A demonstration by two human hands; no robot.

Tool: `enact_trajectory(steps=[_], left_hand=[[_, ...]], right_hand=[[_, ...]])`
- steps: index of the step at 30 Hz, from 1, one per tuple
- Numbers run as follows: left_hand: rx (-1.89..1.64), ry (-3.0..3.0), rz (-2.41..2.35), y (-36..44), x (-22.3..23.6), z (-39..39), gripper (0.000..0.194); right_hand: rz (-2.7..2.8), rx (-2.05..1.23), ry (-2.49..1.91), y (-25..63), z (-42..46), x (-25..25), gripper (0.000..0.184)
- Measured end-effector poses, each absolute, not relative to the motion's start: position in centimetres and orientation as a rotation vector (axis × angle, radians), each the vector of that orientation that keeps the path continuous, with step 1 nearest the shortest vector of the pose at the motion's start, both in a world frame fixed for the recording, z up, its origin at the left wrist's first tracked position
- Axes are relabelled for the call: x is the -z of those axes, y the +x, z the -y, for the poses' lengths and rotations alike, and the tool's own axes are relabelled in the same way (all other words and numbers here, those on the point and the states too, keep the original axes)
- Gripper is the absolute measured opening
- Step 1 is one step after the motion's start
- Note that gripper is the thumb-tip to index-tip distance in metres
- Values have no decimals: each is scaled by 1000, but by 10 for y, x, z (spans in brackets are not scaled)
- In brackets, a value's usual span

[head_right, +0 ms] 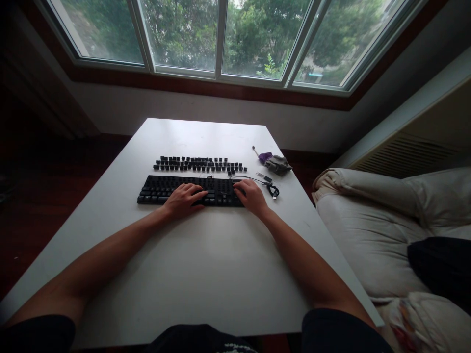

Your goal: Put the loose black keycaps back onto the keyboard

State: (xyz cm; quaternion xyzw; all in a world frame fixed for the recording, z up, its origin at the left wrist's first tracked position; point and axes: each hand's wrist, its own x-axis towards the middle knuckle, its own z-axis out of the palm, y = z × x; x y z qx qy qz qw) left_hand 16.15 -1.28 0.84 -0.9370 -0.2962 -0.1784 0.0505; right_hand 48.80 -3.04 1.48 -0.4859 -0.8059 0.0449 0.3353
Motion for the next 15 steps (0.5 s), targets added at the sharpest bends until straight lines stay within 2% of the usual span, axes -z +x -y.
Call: enact_trajectory(steps=[8, 15], left_hand=[[529, -2843, 903, 162, -8, 13, 47], [537, -2861, 903, 162, -8, 13, 47]], right_hand=[[2017, -119, -1192, 487, 49, -11, 24], [2077, -93, -1312, 482, 58, 0, 32]])
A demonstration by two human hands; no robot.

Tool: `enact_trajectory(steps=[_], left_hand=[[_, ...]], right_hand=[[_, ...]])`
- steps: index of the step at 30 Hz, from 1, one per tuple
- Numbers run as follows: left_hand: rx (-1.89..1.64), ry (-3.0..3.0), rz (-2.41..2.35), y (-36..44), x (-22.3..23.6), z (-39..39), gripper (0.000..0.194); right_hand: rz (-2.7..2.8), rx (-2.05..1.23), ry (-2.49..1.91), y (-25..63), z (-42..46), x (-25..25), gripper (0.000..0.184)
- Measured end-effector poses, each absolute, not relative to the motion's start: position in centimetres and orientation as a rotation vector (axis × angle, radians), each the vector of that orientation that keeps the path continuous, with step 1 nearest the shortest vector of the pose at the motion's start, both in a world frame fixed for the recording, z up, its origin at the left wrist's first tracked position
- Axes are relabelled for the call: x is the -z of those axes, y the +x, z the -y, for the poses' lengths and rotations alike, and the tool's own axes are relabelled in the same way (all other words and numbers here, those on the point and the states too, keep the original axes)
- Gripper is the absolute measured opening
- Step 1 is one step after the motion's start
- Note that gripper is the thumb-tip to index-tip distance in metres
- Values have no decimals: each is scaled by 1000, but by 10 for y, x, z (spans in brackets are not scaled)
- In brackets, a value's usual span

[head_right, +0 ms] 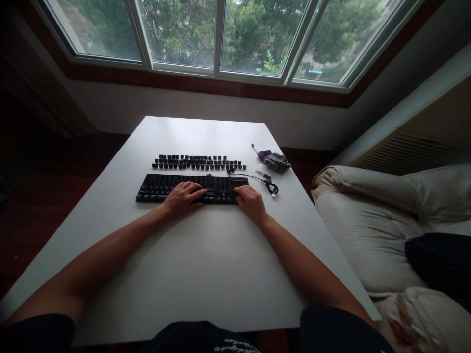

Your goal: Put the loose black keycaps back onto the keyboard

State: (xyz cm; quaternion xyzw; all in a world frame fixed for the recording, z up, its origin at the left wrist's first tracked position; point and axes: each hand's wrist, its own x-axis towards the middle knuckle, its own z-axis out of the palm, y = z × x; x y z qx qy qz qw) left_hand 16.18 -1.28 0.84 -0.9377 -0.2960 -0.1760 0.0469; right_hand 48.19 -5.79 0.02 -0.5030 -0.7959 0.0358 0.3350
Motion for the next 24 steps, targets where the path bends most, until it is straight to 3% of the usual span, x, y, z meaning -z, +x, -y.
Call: enact_trajectory(steps=[24], left_hand=[[564, -2834, 911, 162, -8, 14, 47]], right_hand=[[2112, 77, -1423, 472, 48, 10, 26]])
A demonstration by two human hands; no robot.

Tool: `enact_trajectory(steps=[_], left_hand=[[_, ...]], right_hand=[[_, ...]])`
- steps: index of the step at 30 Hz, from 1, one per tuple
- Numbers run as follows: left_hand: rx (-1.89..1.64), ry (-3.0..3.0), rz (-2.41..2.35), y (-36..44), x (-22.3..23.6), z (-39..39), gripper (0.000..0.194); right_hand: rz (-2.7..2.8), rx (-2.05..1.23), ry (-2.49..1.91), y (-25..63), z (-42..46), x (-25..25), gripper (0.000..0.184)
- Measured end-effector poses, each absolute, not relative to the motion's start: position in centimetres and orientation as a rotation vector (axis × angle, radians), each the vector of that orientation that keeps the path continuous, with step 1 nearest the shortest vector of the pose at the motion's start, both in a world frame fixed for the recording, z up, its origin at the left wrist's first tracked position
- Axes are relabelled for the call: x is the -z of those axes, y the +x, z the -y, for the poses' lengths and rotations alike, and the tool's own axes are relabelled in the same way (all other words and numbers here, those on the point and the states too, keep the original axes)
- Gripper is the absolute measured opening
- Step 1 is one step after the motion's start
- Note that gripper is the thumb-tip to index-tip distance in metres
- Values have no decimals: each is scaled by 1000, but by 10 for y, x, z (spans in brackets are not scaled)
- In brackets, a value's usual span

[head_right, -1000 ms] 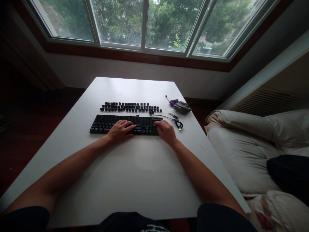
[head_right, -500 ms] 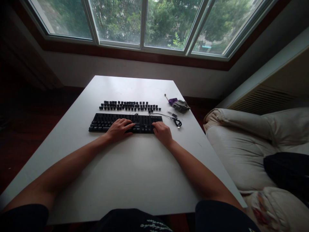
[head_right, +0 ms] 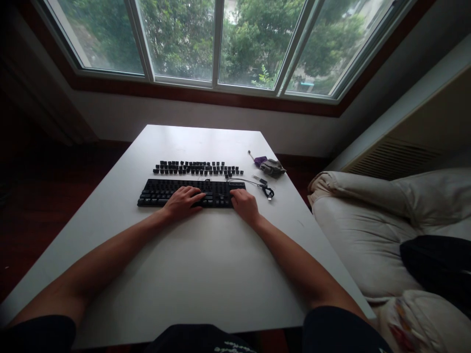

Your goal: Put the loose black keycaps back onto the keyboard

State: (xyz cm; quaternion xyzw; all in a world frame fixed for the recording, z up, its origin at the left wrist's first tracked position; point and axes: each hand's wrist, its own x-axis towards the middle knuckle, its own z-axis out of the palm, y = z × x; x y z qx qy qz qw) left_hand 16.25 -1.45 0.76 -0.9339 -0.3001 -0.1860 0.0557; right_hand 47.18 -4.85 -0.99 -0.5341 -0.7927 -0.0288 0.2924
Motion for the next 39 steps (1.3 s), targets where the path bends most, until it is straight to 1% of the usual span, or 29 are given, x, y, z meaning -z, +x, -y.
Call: enact_trajectory(steps=[4, 7, 11, 16, 19, 25, 29, 33, 39], left_hand=[[578, -2841, 897, 162, -7, 14, 47], [581, -2842, 895, 162, -7, 14, 47], [574, -2848, 889, 162, -7, 13, 47], [566, -2857, 881, 160, -8, 12, 48], [571, -2863, 884, 160, -8, 12, 48], [563, -2861, 881, 160, -9, 13, 47], [562, -2856, 885, 160, -8, 12, 47], [561, -2856, 893, 160, -9, 14, 47], [532, -2839, 875, 166, -13, 18, 47]], right_hand=[[2034, 51, -1448, 475, 22, -7, 21], [2127, 76, -1465, 479, -10, -19, 18], [2283, 187, -1504, 483, -53, -28, 14], [2619, 259, -1468, 478, -87, -30, 17], [2683, 268, -1488, 474, -95, -29, 18], [2665, 279, -1462, 473, -96, -28, 15], [2567, 239, -1422, 478, -84, -33, 18], [2388, 82, -1404, 491, -55, -39, 20], [2306, -214, -1338, 520, 0, -37, 18]])
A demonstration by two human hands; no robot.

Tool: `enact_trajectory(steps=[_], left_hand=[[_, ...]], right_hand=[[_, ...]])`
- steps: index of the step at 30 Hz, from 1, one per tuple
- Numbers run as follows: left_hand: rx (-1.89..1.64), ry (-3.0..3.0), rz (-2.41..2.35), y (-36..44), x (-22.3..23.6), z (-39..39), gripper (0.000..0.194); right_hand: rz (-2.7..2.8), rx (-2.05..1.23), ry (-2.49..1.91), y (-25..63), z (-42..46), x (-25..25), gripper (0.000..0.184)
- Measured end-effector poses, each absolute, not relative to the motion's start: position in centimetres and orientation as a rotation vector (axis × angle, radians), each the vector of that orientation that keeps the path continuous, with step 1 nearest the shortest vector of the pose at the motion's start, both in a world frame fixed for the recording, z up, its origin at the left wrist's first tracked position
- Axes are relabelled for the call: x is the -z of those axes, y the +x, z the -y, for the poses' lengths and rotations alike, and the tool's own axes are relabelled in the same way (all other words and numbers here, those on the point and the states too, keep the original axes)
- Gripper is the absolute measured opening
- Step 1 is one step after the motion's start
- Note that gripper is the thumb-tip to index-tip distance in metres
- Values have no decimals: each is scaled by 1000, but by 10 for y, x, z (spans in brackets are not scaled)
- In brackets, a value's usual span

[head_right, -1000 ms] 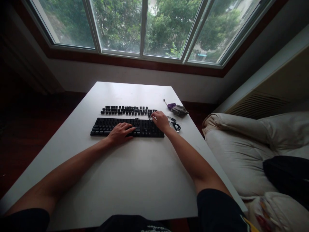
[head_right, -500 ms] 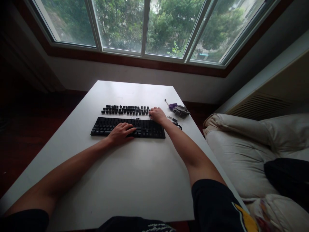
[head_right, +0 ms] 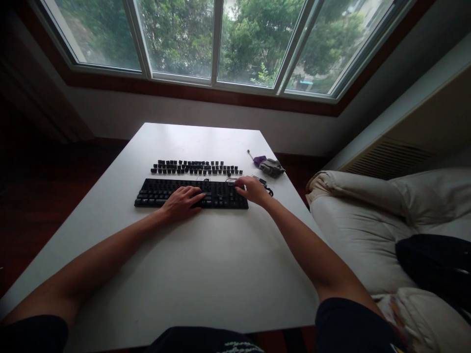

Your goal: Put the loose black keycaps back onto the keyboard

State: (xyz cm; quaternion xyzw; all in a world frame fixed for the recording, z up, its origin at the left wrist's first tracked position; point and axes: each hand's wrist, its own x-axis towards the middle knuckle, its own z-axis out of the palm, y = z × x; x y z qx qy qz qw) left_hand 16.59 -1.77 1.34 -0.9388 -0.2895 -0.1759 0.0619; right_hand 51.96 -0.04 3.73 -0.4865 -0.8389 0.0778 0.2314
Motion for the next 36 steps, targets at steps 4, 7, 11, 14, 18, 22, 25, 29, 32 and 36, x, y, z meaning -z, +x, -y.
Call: enact_trajectory(steps=[4, 7, 11, 14, 18, 22, 25, 29, 32, 36], left_hand=[[478, -2855, 810, 175, -18, 20, 47], [407, -2874, 754, 184, -23, 22, 47], [374, -2887, 705, 201, -32, 21, 47], [390, -2903, 690, 217, -35, 19, 47], [381, -2938, 664, 238, -32, 16, 51], [356, -2966, 668, 253, -27, 15, 55], [352, -2976, 717, 258, -27, 13, 52], [370, -2998, 737, 262, -27, 7, 51], [386, -3023, 727, 264, -26, 2, 57], [407, -3047, 718, 266, -24, -2, 60]], right_hand=[[2346, -289, -1302, 528, 18, -30, 18], [2382, -266, -1272, 528, 17, -26, 16], [2434, -280, -1268, 525, 9, -26, 15], [2478, -316, -1279, 525, 4, -31, 15], [2521, -336, -1298, 523, 3, -37, 15], [2526, -321, -1313, 519, 5, -39, 12], [2514, -280, -1329, 518, 7, -38, 10], [2459, -262, -1378, 521, 7, -35, 11], [2435, -313, -1412, 523, 5, -32, 12], [2416, -417, -1476, 522, 1, -30, 11]])
